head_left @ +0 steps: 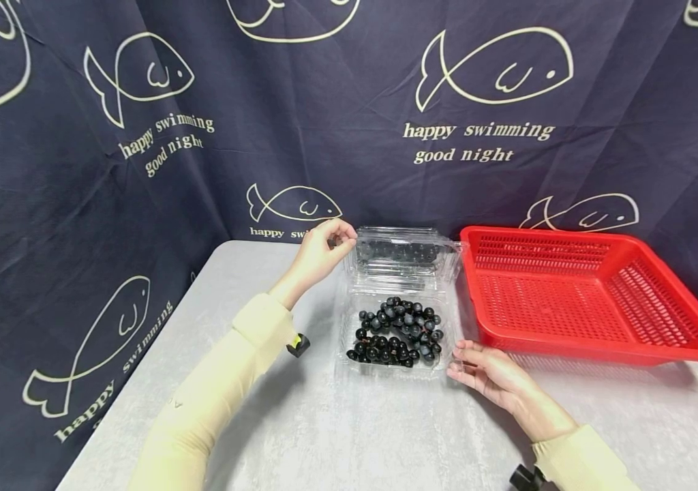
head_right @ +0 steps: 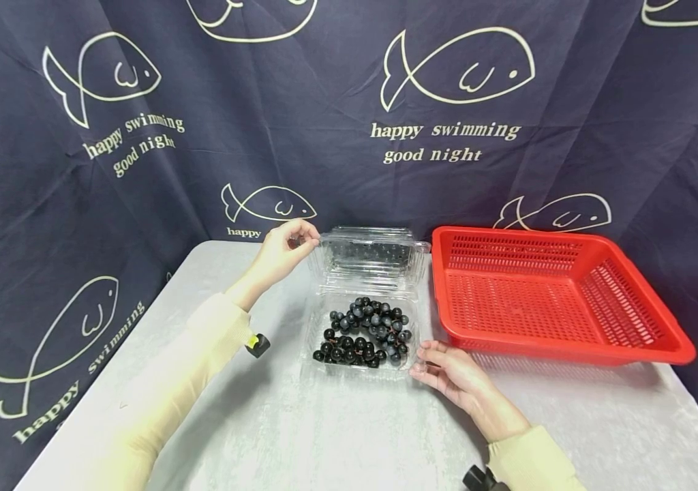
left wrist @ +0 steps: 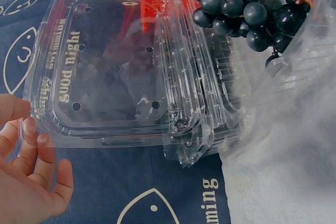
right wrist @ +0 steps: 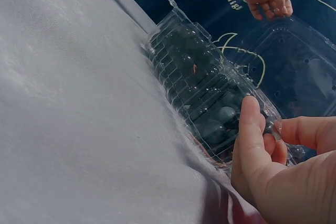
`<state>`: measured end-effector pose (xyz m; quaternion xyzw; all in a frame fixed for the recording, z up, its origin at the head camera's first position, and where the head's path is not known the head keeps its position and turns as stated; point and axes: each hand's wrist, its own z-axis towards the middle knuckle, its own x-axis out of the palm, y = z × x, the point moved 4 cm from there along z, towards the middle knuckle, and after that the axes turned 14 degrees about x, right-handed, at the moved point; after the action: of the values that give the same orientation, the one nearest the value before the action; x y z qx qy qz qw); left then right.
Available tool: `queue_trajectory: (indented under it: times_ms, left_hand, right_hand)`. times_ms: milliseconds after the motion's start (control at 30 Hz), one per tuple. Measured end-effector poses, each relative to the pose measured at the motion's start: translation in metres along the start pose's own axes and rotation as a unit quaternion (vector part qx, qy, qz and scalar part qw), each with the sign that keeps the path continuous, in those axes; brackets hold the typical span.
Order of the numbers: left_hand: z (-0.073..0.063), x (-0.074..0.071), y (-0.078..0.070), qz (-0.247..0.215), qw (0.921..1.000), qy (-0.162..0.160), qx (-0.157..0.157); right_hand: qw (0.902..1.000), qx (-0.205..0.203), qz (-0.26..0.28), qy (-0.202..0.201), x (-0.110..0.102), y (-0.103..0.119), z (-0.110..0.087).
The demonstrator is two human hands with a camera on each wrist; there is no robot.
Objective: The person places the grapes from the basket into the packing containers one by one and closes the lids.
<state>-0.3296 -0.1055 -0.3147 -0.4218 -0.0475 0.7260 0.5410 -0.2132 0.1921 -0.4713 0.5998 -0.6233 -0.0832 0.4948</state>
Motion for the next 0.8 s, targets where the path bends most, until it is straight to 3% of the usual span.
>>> queue_trajectory:
  times_ms: [800]
  left_hand:
    - [-0.026,0.002,-0.011,0.008,0.9997,-0.020,0.012]
  right_hand:
    - [0.9997,0.004,0.019,0.013,0.001,0.000,-0.003]
